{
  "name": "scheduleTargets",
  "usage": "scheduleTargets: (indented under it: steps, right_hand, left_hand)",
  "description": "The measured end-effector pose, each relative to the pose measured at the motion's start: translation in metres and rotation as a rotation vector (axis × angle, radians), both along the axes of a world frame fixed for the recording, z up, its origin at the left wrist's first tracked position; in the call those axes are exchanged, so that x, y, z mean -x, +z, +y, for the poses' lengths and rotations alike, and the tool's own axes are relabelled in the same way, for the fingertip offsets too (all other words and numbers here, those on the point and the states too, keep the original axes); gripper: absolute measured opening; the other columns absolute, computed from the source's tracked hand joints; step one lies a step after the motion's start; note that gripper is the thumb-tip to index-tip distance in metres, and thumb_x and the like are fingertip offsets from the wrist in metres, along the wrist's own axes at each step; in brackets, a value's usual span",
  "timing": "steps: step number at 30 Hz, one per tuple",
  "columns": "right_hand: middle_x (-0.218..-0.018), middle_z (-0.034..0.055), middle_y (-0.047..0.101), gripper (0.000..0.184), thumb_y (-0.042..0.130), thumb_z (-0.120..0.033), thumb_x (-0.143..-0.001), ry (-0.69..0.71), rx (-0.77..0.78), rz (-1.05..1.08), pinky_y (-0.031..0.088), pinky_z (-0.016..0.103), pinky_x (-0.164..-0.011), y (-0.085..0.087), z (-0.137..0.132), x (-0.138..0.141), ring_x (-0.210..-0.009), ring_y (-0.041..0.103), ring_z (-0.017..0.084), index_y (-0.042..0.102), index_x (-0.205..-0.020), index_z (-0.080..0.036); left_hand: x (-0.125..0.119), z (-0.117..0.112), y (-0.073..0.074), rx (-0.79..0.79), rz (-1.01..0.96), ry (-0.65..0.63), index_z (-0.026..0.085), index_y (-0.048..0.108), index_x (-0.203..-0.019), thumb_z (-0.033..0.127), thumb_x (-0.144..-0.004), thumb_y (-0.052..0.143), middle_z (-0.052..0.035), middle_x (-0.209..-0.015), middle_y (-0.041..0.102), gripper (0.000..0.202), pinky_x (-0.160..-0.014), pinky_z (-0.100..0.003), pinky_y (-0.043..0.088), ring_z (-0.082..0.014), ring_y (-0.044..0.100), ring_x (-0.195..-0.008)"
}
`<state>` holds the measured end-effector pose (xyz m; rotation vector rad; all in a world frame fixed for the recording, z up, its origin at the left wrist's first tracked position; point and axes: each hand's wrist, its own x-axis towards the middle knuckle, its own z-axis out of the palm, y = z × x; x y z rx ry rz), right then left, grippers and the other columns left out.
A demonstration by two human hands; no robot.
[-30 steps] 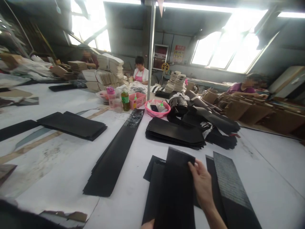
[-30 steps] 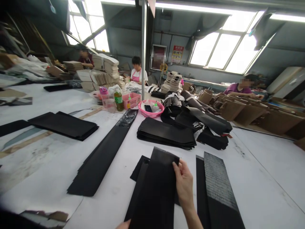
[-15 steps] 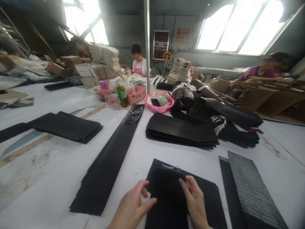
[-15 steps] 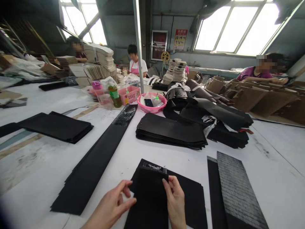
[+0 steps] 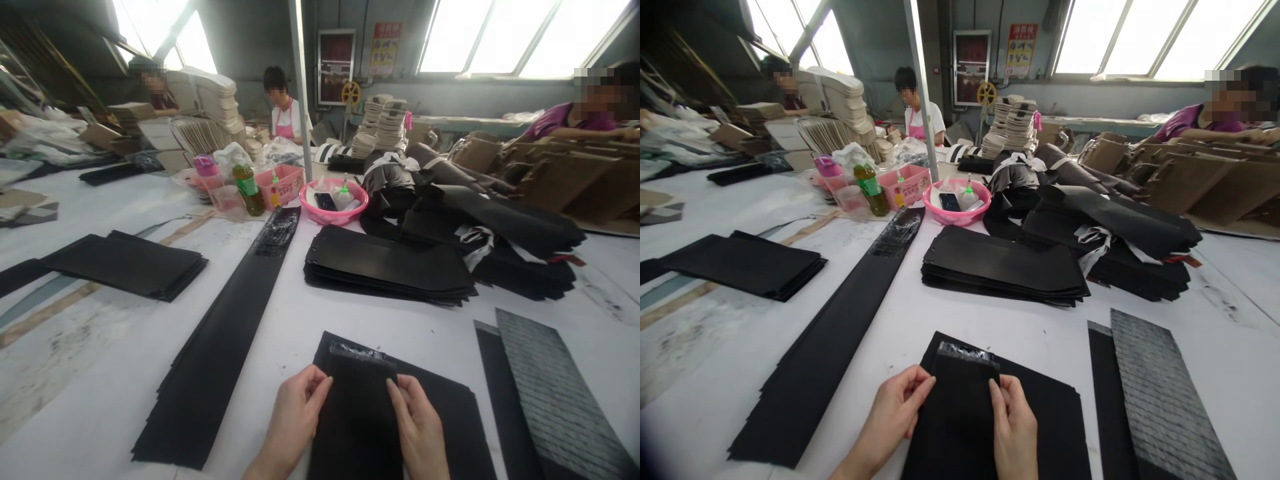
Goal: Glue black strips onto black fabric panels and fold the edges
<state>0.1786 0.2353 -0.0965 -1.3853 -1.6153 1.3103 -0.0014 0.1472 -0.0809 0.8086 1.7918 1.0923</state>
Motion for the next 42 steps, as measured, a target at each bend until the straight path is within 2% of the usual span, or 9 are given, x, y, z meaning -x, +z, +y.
scheduleTargets:
  steps: [4, 9, 16, 22, 29, 35, 42]
  right_hand:
    - [-0.069, -0.0001, 0.061, 0.039, 0.050, -0.061, -0.084, 0.032, -0.057, -0.120, 0.044, 0.022, -0.059, -0.002, 0.003, -0.001, -0.062, 0.057, 0.016, 0.056, -0.081, -0.022]
    - [-0.064, -0.0010, 0.057, 0.041, 0.044, -0.059, -0.088, 0.047, -0.221, -0.306, 0.041, 0.023, -0.055, 0.005, 0.006, 0.005, -0.055, 0.052, 0.014, 0.055, -0.074, -0.022]
    - [-0.063, -0.0027, 0.056, 0.041, 0.039, -0.057, -0.091, 0.070, -0.278, -0.355, 0.041, 0.023, -0.057, 0.006, 0.009, 0.005, -0.054, 0.055, 0.013, 0.053, -0.073, -0.023]
    - [-0.066, -0.0022, 0.060, 0.037, 0.041, -0.055, -0.091, 0.041, -0.247, -0.367, 0.042, 0.023, -0.057, 0.000, 0.009, 0.004, -0.059, 0.059, 0.014, 0.053, -0.077, -0.023]
    - [-0.064, -0.0019, 0.060, 0.034, 0.040, -0.051, -0.093, 0.033, -0.235, -0.394, 0.042, 0.023, -0.054, 0.002, 0.008, 0.007, -0.057, 0.059, 0.014, 0.050, -0.075, -0.023]
    - [-0.062, -0.0022, 0.060, 0.030, 0.044, -0.051, -0.090, 0.019, -0.197, -0.369, 0.042, 0.022, -0.050, 0.000, 0.009, 0.007, -0.056, 0.060, 0.015, 0.051, -0.082, -0.023]
    - [-0.063, -0.0021, 0.062, 0.033, 0.044, -0.054, -0.088, 0.007, -0.182, -0.352, 0.044, 0.024, -0.053, -0.003, 0.010, 0.006, -0.055, 0.061, 0.015, 0.052, -0.082, -0.023]
  left_hand:
    - [0.002, 0.003, -0.005, 0.019, -0.013, 0.007, 0.018, 0.049, -0.074, 0.057, -0.089, 0.044, 0.0059, -0.055, 0.048, 0.042, -0.033, -0.017, 0.022, -0.0063, 0.044, -0.032]
    - [0.002, 0.006, -0.009, 0.056, 0.018, 0.028, 0.019, 0.048, -0.072, 0.057, -0.089, 0.044, 0.0075, -0.049, 0.046, 0.042, -0.031, -0.015, 0.022, -0.0074, 0.045, -0.029]
    - [0.003, 0.009, -0.008, 0.093, 0.067, 0.043, 0.019, 0.048, -0.070, 0.057, -0.088, 0.045, 0.0079, -0.046, 0.045, 0.042, -0.030, -0.015, 0.021, -0.0081, 0.046, -0.029]
    - [0.004, 0.010, -0.009, 0.130, 0.142, 0.005, 0.019, 0.049, -0.068, 0.056, -0.088, 0.044, 0.0074, -0.043, 0.047, 0.042, -0.032, -0.016, 0.025, -0.0088, 0.046, -0.028]
    - [0.005, 0.010, -0.006, 0.169, 0.181, -0.066, 0.020, 0.048, -0.068, 0.056, -0.089, 0.043, 0.0074, -0.043, 0.047, 0.042, -0.036, -0.017, 0.030, -0.0103, 0.048, -0.031]
    - [0.004, 0.009, -0.003, 0.186, 0.183, -0.067, 0.020, 0.048, -0.068, 0.057, -0.088, 0.042, 0.0078, -0.042, 0.045, 0.042, -0.036, -0.017, 0.030, -0.0109, 0.049, -0.031]
    - [0.005, 0.011, -0.006, 0.160, 0.153, -0.042, 0.020, 0.047, -0.068, 0.055, -0.088, 0.043, 0.0071, -0.045, 0.047, 0.040, -0.033, -0.018, 0.027, -0.0106, 0.048, -0.030]
